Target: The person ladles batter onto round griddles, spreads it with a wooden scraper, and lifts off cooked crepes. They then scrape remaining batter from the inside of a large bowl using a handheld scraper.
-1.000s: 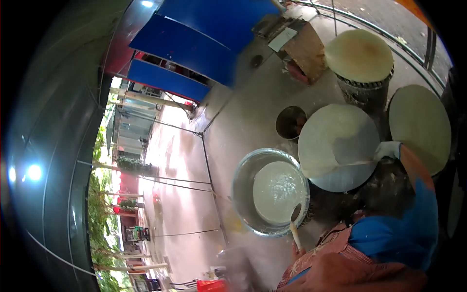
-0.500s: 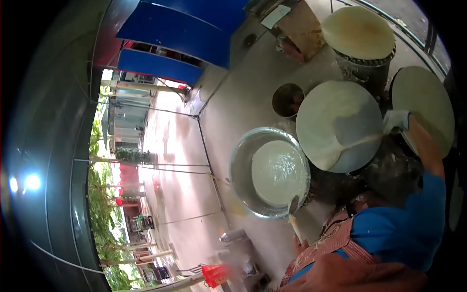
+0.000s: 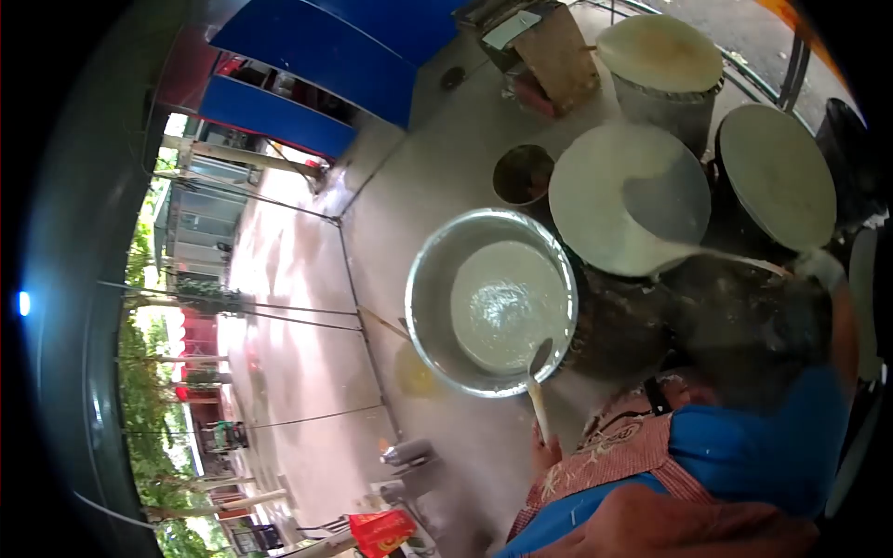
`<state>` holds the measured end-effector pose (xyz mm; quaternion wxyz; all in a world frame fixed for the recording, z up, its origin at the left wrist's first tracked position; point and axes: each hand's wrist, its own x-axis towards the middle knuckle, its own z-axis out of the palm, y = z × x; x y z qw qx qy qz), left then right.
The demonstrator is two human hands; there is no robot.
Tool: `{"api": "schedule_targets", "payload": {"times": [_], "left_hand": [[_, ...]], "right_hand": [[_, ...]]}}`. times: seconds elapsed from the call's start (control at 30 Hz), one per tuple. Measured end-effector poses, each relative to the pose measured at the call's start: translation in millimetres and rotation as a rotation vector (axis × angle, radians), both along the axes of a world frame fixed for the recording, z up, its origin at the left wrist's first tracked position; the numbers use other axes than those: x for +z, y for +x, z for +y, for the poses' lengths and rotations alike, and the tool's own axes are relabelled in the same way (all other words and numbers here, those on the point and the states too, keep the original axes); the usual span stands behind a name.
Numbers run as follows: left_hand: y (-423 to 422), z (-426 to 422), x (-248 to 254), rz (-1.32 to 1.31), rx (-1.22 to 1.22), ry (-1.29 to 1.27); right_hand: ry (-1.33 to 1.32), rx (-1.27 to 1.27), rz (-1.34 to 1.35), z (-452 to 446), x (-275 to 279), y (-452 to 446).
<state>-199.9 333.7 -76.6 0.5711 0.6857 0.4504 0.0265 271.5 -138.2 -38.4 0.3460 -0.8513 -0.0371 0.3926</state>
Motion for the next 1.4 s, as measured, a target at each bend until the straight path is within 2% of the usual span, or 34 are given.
{"api": "schedule_targets", "payload": {"times": [0.03, 0.1, 0.13, 0.17, 0.2, 0.23, 0.3, 0.33, 0.4, 0.43, 0.47, 0.53, 0.6, 0.63, 0.67, 0.73, 0.77, 0.8, 0.83, 0.87, 0.93, 0.97, 1.0, 1.07, 1.13, 1.17, 1.2, 1.23, 1.27, 1.3, 1.33, 1.4], "left_hand": [[0, 13, 1, 0.060, -0.019, -0.056], [-10, 40, 11, -0.047, 0.029, -0.485], [-9, 47, 4, -0.024, 0.024, -0.430], [-9, 55, 14, -0.089, 0.013, -0.529], [-2, 55, 40, -0.011, 0.029, -0.549], [-4, 56, 56, -0.055, 0.020, -0.599], [-9, 54, 90, -0.138, -0.014, -0.654], [-13, 56, 100, -0.177, -0.052, -0.656], [-37, 61, 98, -0.406, -0.130, -0.782], [-44, 61, 107, -0.347, -0.126, -0.790], [-67, 85, 57, -0.468, -0.108, -1.204], [-64, 77, 74, -0.498, -0.101, -1.374], [-76, 72, 54, -0.604, -0.170, -1.680], [-79, 75, 23, -0.695, -0.188, -1.636], [-70, 62, 42, -0.707, -0.143, -1.686], [-65, 51, 59, -0.678, 0.008, -1.656], [-63, 47, 69, -0.679, -0.057, -1.647], [-56, 44, 73, -0.677, -0.125, -1.635], [-47, 57, 60, -0.704, -0.382, -1.672], [-50, 45, 63, -0.754, -0.298, -1.773], [-38, 30, 84, -0.744, -0.225, -1.860], [-34, 27, 81, -0.705, -0.188, -1.897], [-28, 27, 75, -0.668, -0.154, -1.931], [-8, 24, 82, -0.629, -0.068, -1.937], [-6, 15, 92, -0.598, -0.005, -1.913], [-5, 17, 88, -0.576, -0.012, -1.915], [6, 16, 93, -0.595, -0.047, -1.916], [10, 11, 102, -0.606, -0.064, -1.918], [9, 12, 95, -0.573, -0.035, -1.931], [8, 15, 87, -0.540, -0.005, -1.942], [11, 7, 88, -0.518, 0.067, -2.002], [32, 1, 100, -0.483, 0.197, -2.100]], "right_hand": [[0.055, -0.151, -0.082, -1, -8, -44], [0.209, -0.409, -0.243, 27, -24, -129], [0.290, -0.486, -0.324, 62, -32, -160], [0.319, -0.503, -0.417, 97, -40, -187], [0.217, -0.506, -0.437, 184, 64, -208], [0.182, -0.485, -0.464, 211, 11, -213], [0.064, -0.318, -0.576, 251, -21, -210], [-0.056, -0.247, -0.540, 252, -5, -211], [-0.225, -0.194, -0.810, 218, -24, -215], [-0.236, -0.230, -0.750, 196, -26, -217], [-0.247, -0.262, -0.690, 172, -27, -218], [0.079, -0.581, -0.565, 172, -22, -207], [0.005, -0.597, -0.603, 220, 42, -212], [-0.031, -0.503, -0.673, 242, 26, -205], [-0.061, -0.405, -0.747, 259, 6, -197], [-0.077, -0.291, -0.736, 244, 7, -202], [-0.056, -0.319, -0.745, 220, 10, -201], [-0.183, -0.269, -0.705, 195, 6, -189], [-0.220, -0.263, -0.704, 166, -11, -172], [-0.110, -0.393, -0.742, 144, -37, -153], [-0.073, -0.524, -0.739, 162, 19, -145], [0.042, -0.557, -0.791, 182, 9, -136], [0.008, -0.492, -0.775, 202, 15, -139], [-0.050, -0.178, -0.724, 216, 26, -165], [-0.071, -0.220, -0.683, 187, 0, -169], [-0.083, -0.284, -0.756, 162, -25, -155], [-0.021, -0.394, -0.693, 136, -18, -138], [-0.073, -0.369, -0.685, 118, -16, -114], [0.015, -0.466, -0.771, 120, 0, -101], [-0.046, -0.488, -0.746, 136, 25, -91], [-0.004, -0.541, -0.871, 156, 10, -80], [0.051, -0.340, -0.833, 173, 19, -114]]}}
